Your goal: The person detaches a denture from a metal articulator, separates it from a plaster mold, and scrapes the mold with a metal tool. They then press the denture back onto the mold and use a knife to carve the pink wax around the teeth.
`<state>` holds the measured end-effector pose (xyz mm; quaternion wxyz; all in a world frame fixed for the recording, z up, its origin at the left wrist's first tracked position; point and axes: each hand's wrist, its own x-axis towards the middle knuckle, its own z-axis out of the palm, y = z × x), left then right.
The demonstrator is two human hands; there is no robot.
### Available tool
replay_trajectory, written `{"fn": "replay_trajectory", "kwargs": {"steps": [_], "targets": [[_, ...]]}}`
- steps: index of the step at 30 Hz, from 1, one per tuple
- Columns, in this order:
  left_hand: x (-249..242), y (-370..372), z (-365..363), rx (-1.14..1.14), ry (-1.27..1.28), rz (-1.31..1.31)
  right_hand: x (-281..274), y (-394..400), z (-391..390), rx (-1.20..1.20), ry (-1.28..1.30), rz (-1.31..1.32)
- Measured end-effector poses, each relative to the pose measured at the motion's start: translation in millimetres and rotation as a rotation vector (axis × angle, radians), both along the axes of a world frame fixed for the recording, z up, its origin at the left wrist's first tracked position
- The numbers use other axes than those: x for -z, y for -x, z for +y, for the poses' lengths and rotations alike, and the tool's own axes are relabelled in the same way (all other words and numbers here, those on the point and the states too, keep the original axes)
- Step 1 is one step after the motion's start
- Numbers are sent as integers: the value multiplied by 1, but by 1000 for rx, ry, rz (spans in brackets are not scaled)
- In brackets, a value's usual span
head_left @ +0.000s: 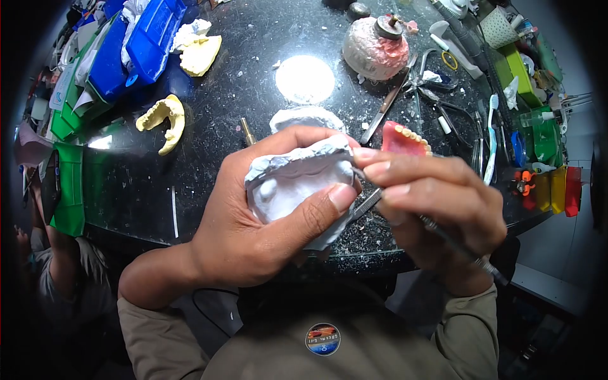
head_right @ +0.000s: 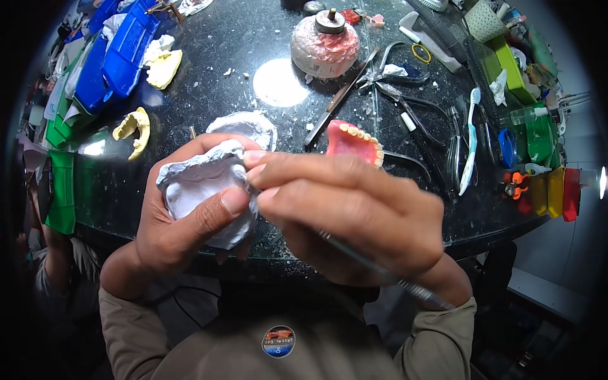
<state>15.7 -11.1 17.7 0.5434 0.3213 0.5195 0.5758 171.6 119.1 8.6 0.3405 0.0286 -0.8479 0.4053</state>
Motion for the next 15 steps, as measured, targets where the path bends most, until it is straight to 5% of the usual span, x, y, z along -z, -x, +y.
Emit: {"fn": "replay_trajectory", "kwargs": {"steps": [15], "targets": [[14, -1, -2, -35, -66, 241, -1, 5, 0, 72, 50, -124]]}}
